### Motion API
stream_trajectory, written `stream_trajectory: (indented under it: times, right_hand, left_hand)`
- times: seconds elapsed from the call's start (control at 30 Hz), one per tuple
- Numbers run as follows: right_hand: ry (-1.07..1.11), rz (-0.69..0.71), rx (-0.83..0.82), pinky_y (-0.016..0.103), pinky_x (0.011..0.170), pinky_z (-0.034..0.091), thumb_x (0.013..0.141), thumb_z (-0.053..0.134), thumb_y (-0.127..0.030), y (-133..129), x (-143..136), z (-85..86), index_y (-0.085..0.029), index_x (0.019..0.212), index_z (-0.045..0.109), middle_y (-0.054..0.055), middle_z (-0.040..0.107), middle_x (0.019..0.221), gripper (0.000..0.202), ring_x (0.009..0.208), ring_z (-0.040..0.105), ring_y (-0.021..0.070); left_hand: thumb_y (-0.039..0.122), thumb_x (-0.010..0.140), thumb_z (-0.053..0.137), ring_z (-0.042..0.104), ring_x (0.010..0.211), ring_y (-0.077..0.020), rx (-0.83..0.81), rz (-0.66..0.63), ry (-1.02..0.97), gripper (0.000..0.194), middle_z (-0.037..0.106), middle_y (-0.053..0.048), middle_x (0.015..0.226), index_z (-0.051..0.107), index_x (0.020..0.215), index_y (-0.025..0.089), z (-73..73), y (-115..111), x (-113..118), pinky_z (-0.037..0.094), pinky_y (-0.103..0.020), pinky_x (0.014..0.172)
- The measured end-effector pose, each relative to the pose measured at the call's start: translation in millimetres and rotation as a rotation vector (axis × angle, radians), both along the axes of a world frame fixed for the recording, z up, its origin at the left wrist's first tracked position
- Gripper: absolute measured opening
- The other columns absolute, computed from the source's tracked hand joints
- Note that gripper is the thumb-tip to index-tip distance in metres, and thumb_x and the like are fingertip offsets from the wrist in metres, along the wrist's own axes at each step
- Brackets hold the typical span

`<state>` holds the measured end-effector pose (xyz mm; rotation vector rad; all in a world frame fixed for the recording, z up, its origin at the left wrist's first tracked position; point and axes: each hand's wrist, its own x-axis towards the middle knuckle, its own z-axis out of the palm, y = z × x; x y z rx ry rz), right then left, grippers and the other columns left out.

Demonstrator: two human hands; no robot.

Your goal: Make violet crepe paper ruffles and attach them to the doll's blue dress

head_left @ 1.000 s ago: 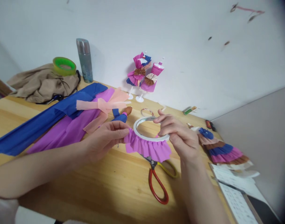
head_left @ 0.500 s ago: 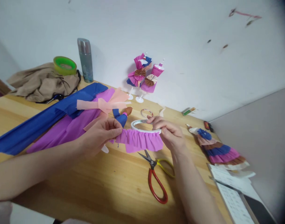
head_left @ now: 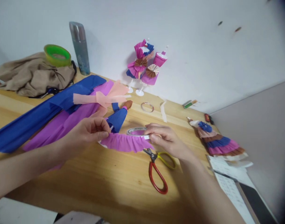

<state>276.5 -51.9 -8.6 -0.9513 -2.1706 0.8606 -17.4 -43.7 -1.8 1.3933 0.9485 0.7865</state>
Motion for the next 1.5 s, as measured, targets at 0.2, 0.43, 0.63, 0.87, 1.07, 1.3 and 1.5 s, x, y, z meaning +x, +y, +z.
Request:
stream_trajectory:
  times: [0.2,0.43,0.63,0.87,1.07,1.3,1.5]
  right_hand:
    - [-0.059,-0.091,0.040,0.031,0.071,0.049,0.101,0.049,-0.035,-26,-7,-16.0,-0.019,0.102,0.070,0.007,0.069,0.087,0.027,0.079,0.064,0.0176]
    - [-0.071,-0.118,0.176,0.033,0.071,0.050,0.100,0.049,-0.038,-58,-11,-49.9,-0.021,0.108,0.066,0.008,0.067,0.090,0.026,0.082,0.064,0.0205]
    - [-0.133,-0.064,0.121,0.034,0.067,0.046,0.099,0.050,-0.040,-71,-16,-58.4,-0.019,0.089,0.065,0.006,0.064,0.078,0.027,0.073,0.058,0.0198]
    - [0.134,-0.027,-0.124,0.027,0.059,0.041,0.098,0.050,-0.042,-72,-12,-44.8,-0.018,0.085,0.067,0.003,0.062,0.070,0.032,0.063,0.055,0.0150]
    - [0.417,-0.014,-0.294,0.030,0.062,0.044,0.093,0.058,-0.048,-75,-13,-36.8,-0.019,0.083,0.069,0.003,0.061,0.069,0.032,0.064,0.055,0.0161]
    - [0.339,-0.342,-0.265,0.026,0.054,0.040,0.089,0.064,-0.043,-70,-21,-34.3,-0.019,0.074,0.066,0.000,0.059,0.066,0.029,0.058,0.051,0.0127]
    - [0.322,-0.425,-0.170,0.026,0.056,0.041,0.088,0.065,-0.034,-71,-25,-30.2,-0.019,0.073,0.066,0.000,0.061,0.066,0.021,0.060,0.053,0.0136]
  left_hand:
    - [0.024,0.079,0.066,0.063,0.069,-0.0150,0.144,-0.080,0.133,0.010,0.066,-0.001,0.071,0.064,0.071,0.020,-5.5,-13,-12,0.051,-0.026,0.064]
    - [0.030,0.083,0.066,0.068,0.086,-0.0188,0.018,-0.081,0.194,0.015,0.072,-0.004,0.085,0.065,0.073,0.019,-36.0,-25,-23,0.051,-0.029,0.078]
    - [0.028,0.081,0.065,0.061,0.073,-0.0155,0.010,-0.094,0.259,0.015,0.065,-0.001,0.072,0.065,0.069,0.019,-36.5,-31,-24,0.047,-0.025,0.069]
    - [0.026,0.076,0.068,0.060,0.069,-0.0151,-0.003,-0.090,0.203,0.009,0.067,-0.001,0.072,0.066,0.069,0.020,-22.8,-27,-21,0.047,-0.023,0.062]
    - [0.028,0.076,0.073,0.058,0.066,-0.0134,-0.174,-0.084,0.108,0.012,0.066,-0.001,0.074,0.066,0.071,0.020,-24.0,-30,-19,0.046,-0.023,0.061]
    - [0.030,0.079,0.072,0.050,0.061,-0.0092,-0.192,-0.011,0.072,0.016,0.057,0.003,0.068,0.063,0.070,0.020,-26.4,-38,-22,0.040,-0.019,0.056]
    - [0.036,0.078,0.073,0.043,0.059,-0.0084,-0.289,0.052,0.087,0.027,0.053,0.004,0.065,0.058,0.066,0.018,-26.2,-42,-15,0.034,-0.020,0.053]
